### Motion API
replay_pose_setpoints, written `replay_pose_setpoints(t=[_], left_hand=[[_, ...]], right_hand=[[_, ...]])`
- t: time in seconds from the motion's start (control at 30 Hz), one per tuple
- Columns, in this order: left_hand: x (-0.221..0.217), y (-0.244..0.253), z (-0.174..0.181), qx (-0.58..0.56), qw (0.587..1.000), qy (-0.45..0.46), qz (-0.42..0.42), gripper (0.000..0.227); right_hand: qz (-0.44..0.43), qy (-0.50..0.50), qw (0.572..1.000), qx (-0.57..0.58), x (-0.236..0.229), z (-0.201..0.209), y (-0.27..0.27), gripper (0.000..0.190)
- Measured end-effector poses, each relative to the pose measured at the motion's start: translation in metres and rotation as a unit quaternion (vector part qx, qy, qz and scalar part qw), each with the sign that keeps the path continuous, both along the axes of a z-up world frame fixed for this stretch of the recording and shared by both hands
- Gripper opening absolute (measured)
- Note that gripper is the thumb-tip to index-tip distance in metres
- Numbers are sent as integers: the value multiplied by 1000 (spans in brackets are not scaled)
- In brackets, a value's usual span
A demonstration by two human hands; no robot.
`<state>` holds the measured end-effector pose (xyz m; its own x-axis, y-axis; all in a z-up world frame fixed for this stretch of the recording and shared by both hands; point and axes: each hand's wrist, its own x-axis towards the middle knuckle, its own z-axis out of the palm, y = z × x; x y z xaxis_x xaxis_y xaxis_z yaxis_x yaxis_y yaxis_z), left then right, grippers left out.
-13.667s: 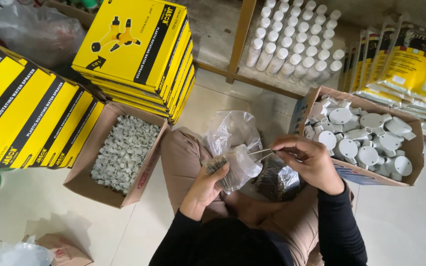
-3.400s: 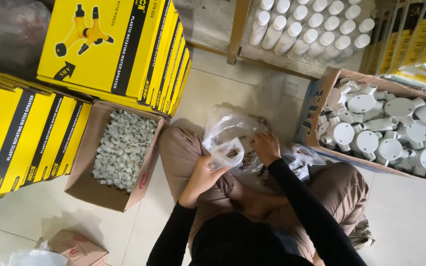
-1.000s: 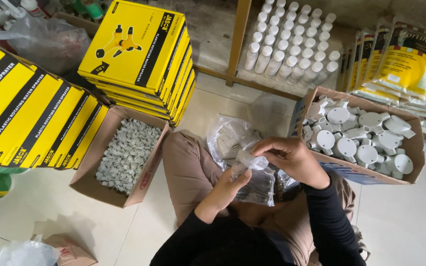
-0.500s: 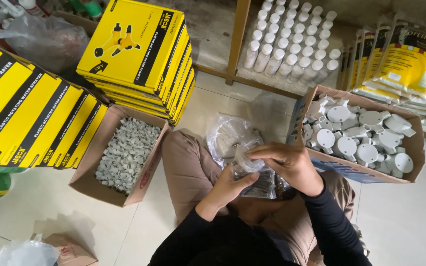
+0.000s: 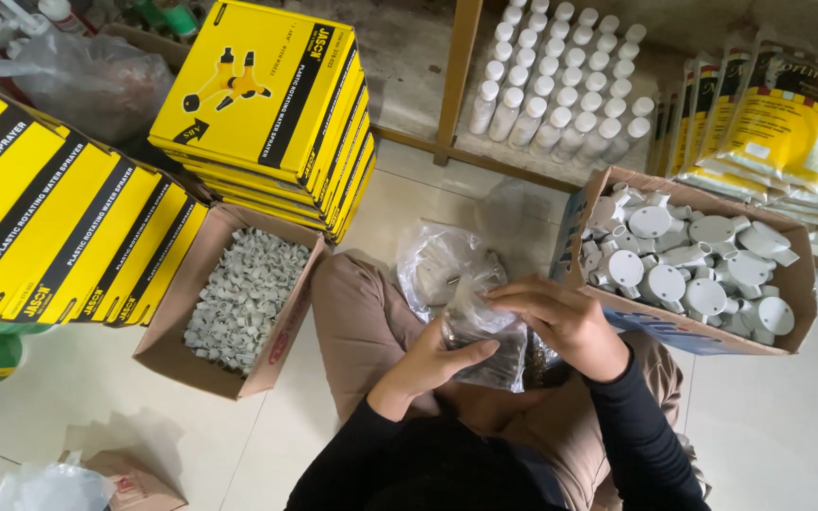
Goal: The person picks up small metal components from a large pile and places them into a small clear plastic bag.
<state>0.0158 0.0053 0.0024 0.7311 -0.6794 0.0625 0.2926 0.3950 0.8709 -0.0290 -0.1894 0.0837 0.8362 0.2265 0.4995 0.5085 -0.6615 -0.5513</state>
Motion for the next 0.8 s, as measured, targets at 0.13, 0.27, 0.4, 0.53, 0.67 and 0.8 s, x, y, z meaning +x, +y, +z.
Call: replay_pose_setpoints(t=[0.13, 0.27, 0.4, 0.53, 0.67, 0.8], left_hand=[[-8, -5, -25, -3, 1000, 10, -5, 40], [-4, -2, -19, 9, 1000, -12, 24, 37], [1, -4, 2, -21, 998, -44, 35, 53], [-1, -2, -22, 20, 998, -34, 41, 39], [2, 0, -24, 15, 997, -71, 41, 35], [8, 5, -7, 13, 995, -97, 14, 33]], right_hand=[[28, 8, 999, 23, 4, -5, -2, 34], [55, 58, 993, 81, 7, -1, -7, 11], [56, 49, 995, 72, 12, -5, -9, 11], [26, 33, 995, 93, 12, -17, -17, 8], [49, 58, 992, 104, 15, 2, -14, 6], [110, 34, 993, 12, 22, 16, -26, 10]])
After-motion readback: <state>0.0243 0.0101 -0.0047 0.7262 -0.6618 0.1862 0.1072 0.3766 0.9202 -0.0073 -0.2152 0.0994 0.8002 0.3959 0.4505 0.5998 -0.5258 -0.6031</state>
